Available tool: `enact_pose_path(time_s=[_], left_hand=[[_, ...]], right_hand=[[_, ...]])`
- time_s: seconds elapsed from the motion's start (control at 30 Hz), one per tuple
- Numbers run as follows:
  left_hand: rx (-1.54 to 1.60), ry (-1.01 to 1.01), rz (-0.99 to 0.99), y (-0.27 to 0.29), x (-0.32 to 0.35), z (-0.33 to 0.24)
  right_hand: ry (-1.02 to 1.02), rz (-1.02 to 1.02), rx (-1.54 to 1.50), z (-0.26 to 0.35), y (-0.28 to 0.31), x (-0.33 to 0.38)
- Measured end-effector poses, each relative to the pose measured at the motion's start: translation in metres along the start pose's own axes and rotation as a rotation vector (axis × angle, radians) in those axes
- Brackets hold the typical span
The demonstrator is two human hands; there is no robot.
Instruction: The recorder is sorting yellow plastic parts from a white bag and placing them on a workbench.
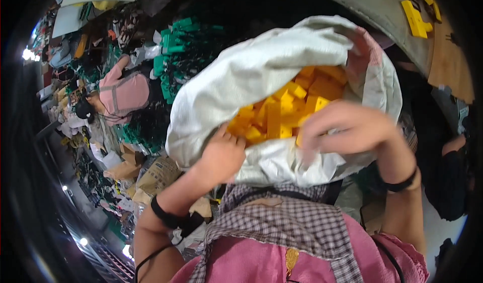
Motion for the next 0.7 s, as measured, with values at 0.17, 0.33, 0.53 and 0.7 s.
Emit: enact_pose_path(time_s=[0.17, 0.33, 0.53, 0.7], left_hand=[[0.105, 0.071, 0.161, 0.005, 0.034, 0.004], [0.361, 0.535, -0.461, 0.001, 0.067, 0.023], [0.381, 0.507, -0.548, -0.02, 0.087, 0.038], [0.435, 0.552, -0.406, -0.011, 0.081, 0.036]], right_hand=[[-0.641, -0.394, 0.487, -0.133, -0.075, -0.106], [-0.396, -0.412, 1.082, -0.206, -0.129, -0.177], [-0.498, -0.318, 0.857, -0.199, -0.122, -0.191], [-0.593, -0.256, 0.616, -0.164, -0.123, -0.203]])
Point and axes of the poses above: each hand's wrist, its own x-axis away from the middle knuckle, its own y-axis out of the back of the hand, z = x × y, the point moved 3 cm from there along -x, towards the middle knuckle, and after that the axes turned 9 degrees about -z, right-handed, at the moved point
